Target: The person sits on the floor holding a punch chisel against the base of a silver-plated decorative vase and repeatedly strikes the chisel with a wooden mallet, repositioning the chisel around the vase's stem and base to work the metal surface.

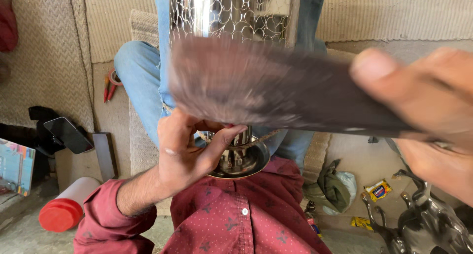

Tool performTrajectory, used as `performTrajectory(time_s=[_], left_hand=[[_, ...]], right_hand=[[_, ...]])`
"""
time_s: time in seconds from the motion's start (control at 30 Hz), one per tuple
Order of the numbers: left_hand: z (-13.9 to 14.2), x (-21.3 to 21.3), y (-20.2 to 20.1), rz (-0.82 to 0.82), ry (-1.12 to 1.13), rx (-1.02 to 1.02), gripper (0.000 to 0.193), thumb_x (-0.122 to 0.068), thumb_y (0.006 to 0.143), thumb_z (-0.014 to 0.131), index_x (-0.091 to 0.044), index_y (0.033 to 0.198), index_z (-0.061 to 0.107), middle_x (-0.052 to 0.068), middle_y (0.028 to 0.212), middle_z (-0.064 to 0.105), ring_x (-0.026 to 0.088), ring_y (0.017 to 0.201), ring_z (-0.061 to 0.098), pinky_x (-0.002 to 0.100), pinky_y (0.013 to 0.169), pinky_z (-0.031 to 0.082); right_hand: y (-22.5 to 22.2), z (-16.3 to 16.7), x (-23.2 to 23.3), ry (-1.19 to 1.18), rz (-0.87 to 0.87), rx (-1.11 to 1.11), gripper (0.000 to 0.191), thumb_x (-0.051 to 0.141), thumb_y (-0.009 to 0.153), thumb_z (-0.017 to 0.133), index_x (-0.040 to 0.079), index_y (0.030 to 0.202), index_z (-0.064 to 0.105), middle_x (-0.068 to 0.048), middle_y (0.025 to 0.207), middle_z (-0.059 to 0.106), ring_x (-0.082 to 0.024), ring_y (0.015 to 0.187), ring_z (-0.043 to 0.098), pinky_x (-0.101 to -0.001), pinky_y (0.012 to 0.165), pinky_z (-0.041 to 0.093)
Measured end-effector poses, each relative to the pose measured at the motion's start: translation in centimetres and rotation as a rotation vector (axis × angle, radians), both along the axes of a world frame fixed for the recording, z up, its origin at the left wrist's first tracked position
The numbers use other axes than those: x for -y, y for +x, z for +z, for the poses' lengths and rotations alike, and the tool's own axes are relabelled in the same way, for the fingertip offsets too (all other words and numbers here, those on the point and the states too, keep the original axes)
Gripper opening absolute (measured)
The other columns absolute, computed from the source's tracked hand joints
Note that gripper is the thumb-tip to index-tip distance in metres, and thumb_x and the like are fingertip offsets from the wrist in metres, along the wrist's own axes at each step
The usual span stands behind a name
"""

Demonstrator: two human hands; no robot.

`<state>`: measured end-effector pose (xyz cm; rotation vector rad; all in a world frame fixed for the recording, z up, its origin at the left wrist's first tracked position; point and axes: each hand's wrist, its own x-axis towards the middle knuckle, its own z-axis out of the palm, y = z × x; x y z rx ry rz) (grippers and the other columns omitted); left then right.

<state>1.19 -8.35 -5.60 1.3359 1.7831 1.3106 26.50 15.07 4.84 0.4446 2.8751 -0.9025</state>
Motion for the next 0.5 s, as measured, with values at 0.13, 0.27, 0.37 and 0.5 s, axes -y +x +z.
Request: performTrajectory(time_s=[0.13, 0.27, 0.37, 0.5], left_hand=[[1.3, -1.4, -0.3, -0.086, 0.045, 0.013, 0.041, 0.001, 0.09, 0.085, 0.005, 0.119, 0.056, 0.009, 0.095, 0.075, 0.013, 0.078, 0.078, 0.026, 0.067, 0.06], [2.7, -2.3, -0.7, -0.183, -0.021, -0.018, 0.033, 0.002, 0.09, 0.083, 0.001, 0.114, 0.06, 0.009, 0.104, 0.076, 0.012, 0.076, 0.078, 0.025, 0.065, 0.059], [3.6, -3.2, -1.2, -0.269, -0.039, -0.007, 0.034, 0.004, 0.091, 0.077, 0.003, 0.119, 0.059, 0.011, 0.111, 0.075, 0.016, 0.084, 0.079, 0.025, 0.065, 0.061], [4.5, -4.3, -1.2, -0.352, -0.156, -0.092, 0.042, -0.002, 0.089, 0.078, -0.002, 0.128, 0.062, 0.005, 0.107, 0.076, 0.013, 0.077, 0.077, 0.029, 0.062, 0.059]], right_hand=[[0.9, -1.3, 0.0, -0.012, -0.097, 0.076, 0.089, -0.01, 0.072, 0.073, 0.024, 0.151, 0.047, -0.006, 0.09, 0.064, -0.018, 0.068, 0.058, -0.0339, 0.06, 0.05], [1.8, -2.0, 0.5, -0.051, -0.141, 0.098, 0.096, -0.008, 0.073, 0.074, 0.02, 0.158, 0.038, -0.008, 0.094, 0.061, -0.018, 0.072, 0.06, -0.0336, 0.06, 0.051], [2.5, -2.2, 1.2, 0.015, -0.117, 0.002, 0.093, -0.004, 0.074, 0.074, 0.017, 0.158, 0.038, -0.012, 0.097, 0.065, -0.02, 0.074, 0.065, -0.034, 0.062, 0.054], [3.6, -3.5, 2.9, 0.017, -0.291, 0.005, 0.094, 0.001, 0.071, 0.081, 0.015, 0.155, 0.041, -0.014, 0.094, 0.065, -0.021, 0.071, 0.066, -0.0362, 0.061, 0.052]])
